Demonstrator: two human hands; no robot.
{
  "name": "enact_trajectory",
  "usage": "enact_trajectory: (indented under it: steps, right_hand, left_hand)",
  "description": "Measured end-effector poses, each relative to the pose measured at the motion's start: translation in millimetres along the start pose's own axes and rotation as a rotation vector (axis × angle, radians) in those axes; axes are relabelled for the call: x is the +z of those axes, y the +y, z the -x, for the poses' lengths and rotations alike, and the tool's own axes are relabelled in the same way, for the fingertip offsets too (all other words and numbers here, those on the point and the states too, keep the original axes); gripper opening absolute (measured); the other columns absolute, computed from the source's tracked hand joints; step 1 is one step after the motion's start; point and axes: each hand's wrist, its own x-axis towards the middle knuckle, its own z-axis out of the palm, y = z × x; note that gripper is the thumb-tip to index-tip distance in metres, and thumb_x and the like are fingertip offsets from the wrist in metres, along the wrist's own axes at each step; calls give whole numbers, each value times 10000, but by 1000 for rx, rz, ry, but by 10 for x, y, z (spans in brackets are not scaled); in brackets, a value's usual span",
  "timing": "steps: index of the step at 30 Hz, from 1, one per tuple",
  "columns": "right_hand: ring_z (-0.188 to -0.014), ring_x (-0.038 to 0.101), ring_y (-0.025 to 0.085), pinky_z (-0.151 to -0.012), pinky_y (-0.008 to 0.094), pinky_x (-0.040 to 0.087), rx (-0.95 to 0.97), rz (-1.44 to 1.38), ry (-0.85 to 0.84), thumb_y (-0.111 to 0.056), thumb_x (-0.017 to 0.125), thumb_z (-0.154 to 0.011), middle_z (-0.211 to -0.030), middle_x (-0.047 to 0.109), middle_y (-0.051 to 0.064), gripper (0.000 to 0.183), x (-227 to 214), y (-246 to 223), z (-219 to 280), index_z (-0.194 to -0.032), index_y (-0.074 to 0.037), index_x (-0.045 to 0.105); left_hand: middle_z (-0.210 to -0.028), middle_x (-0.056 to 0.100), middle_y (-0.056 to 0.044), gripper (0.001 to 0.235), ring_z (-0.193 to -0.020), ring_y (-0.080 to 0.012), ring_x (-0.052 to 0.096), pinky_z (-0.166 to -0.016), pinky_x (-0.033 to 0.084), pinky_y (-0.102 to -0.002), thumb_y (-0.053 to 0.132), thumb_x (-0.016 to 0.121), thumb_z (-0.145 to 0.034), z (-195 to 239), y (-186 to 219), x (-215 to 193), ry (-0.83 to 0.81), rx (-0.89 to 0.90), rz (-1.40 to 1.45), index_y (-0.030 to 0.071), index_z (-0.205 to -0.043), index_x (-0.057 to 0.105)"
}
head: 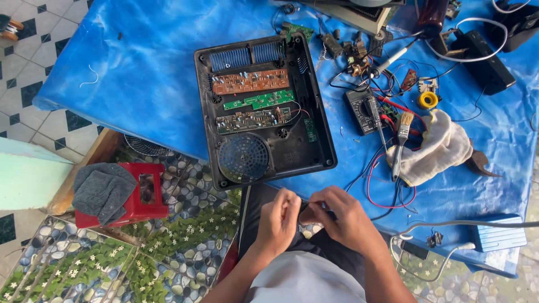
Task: The person works on the internal components of a disassembled electronic device placed on a blue tarp. They use a multimeter to test connections on the circuit board and handle various wires and small components.
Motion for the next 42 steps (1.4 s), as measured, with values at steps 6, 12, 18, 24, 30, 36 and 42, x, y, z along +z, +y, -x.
enact_trajectory:
  steps: [6,12,18,24,30,36,42]
  right_hand:
    - [-815,602,297,-703,371,518,-173,65,-74,-107,545,-1043,-982,664,143,141,90,-23,17,-1103,11,593]
    - [-778,586,262,-703,344,496,-183,34,-76,-102,519,-1048,-912,644,94,97,91,-48,-27,-1039,-38,592]
    - [-816,622,272,-717,345,526,-154,-1,-100,-106,536,-1040,-943,650,119,110,106,-57,-53,-1071,-21,599]
    - [-771,608,246,-679,330,502,-138,-29,-116,-119,532,-1041,-890,641,89,100,85,-118,-60,-1026,-44,596]
    - [-769,629,229,-696,321,512,-135,-44,-67,-138,545,-1036,-887,647,75,112,87,-157,-95,-1002,-53,609]
    - [-789,669,220,-721,309,545,-91,52,50,-102,605,-994,-911,680,79,61,52,-48,-97,-978,-46,623]
    - [-779,646,171,-650,284,505,-52,52,63,-83,631,-983,-929,689,51,15,-5,29,-224,-984,-75,643]
  left_hand:
    - [-672,579,-75,246,-529,-269,549,-496,416,-376,256,464,-1099,79,-150,12,-132,146,-237,85,-925,495]
    - [-651,534,-70,283,-528,-271,506,-523,391,-396,206,428,-1110,46,-102,-126,-156,196,-296,82,-857,461]
    - [-710,552,-98,249,-534,-285,560,-510,384,-389,248,379,-1124,54,-56,-231,-285,167,-237,73,-993,498]
    - [-685,456,-45,234,-569,-197,377,-552,349,-351,151,422,-1118,56,-15,-332,-359,183,-172,69,-906,478]
    - [-733,546,-55,265,-614,-205,533,-616,426,-345,168,425,-1110,22,83,-304,-291,208,-22,67,-879,507]
    - [-710,569,-61,243,-555,-145,527,-526,429,-284,174,427,-1101,57,62,-445,-71,256,-32,29,-949,550]
    - [-610,522,-9,230,-471,-104,504,-441,399,-256,153,452,-1074,26,-52,-654,162,321,-232,44,-953,614]
